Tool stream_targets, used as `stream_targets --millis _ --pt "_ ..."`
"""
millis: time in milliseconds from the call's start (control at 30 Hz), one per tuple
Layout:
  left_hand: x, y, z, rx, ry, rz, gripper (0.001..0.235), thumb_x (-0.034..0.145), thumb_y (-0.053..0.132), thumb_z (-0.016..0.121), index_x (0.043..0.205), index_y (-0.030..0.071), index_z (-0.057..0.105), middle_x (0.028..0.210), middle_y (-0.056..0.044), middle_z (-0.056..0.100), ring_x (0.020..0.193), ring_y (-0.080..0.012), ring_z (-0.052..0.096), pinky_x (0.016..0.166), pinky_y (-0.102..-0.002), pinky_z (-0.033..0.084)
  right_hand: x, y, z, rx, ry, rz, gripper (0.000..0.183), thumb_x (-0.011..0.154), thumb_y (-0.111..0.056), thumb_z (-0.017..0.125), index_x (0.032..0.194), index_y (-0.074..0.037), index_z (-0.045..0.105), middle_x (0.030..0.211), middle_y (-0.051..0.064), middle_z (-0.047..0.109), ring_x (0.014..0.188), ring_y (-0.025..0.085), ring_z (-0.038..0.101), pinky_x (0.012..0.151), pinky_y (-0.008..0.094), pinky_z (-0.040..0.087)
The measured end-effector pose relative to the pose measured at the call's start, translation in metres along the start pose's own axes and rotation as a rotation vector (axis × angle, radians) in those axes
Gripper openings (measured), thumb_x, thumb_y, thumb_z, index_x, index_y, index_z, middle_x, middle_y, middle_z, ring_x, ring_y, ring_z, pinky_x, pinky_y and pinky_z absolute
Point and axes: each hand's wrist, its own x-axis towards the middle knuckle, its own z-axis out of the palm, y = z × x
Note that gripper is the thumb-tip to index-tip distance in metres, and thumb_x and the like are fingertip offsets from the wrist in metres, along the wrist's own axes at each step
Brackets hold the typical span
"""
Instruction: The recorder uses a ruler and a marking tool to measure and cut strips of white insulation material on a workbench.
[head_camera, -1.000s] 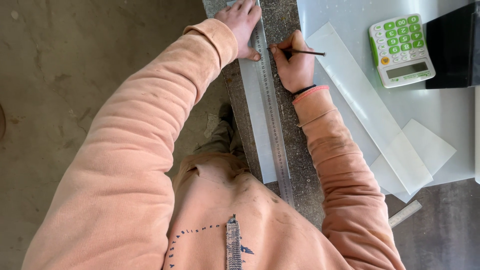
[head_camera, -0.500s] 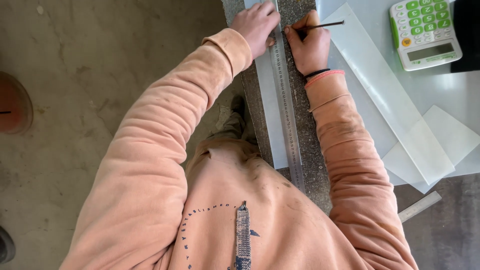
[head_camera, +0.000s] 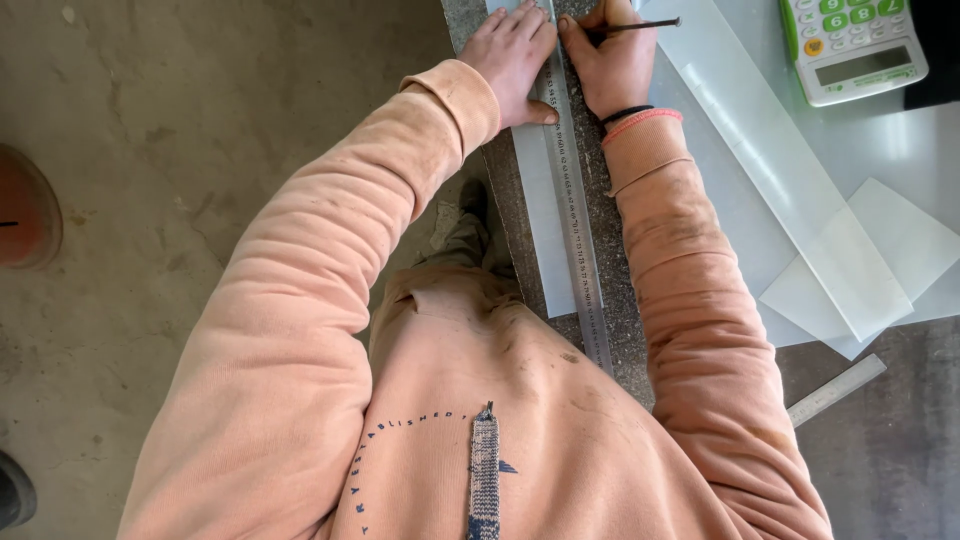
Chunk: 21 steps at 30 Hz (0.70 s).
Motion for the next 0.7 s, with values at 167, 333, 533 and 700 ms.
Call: stream_targets --millis 167,333,533,700 --pt "0.002 0.003 -0.004 0.004 -0.019 -0.005 0.103 0.068 0.058 0.092 0.138 -0.004 0.048 0.148 -0.024 0.046 0.144 -0.0394 0.037 0.118 -0.054 0.027 -0.004 -0.013 -0.005 -0.073 0.005 -0.014 0.03 0.097 -0.01 0.086 0.09 0.001 0.06 0.075 0.008 0.064 0.066 0.014 0.057 0.061 0.032 0.05" --pt "0.005 0.006 -0.007 0.026 -0.077 -0.043 0.102 0.068 0.06 0.091 0.138 -0.002 0.049 0.146 -0.022 0.047 0.144 -0.0379 0.037 0.117 -0.055 0.028 -0.029 -0.029 -0.018 -0.104 -0.011 0.028 0.034 0.096 -0.009 0.085 0.087 0.0 0.053 0.072 0.008 0.056 0.066 0.015 0.049 0.06 0.033 0.046" --pt "0.006 0.007 -0.011 0.062 -0.087 -0.022 0.1 0.07 0.062 0.089 0.137 0.0 0.05 0.143 -0.022 0.049 0.143 -0.0373 0.038 0.116 -0.056 0.028 -0.068 -0.047 -0.037 -0.111 -0.045 0.115 0.036 0.096 -0.01 0.085 0.084 0.0 0.052 0.071 0.006 0.054 0.066 0.014 0.046 0.058 0.033 0.041" --pt "0.007 0.008 -0.011 0.076 -0.106 -0.02 0.102 0.071 0.061 0.088 0.139 -0.002 0.047 0.142 -0.023 0.048 0.142 -0.0379 0.038 0.117 -0.053 0.027 -0.076 -0.051 -0.038 -0.076 -0.036 0.138 0.035 0.095 -0.011 0.084 0.084 -0.001 0.053 0.071 0.006 0.056 0.066 0.012 0.049 0.058 0.032 0.044"
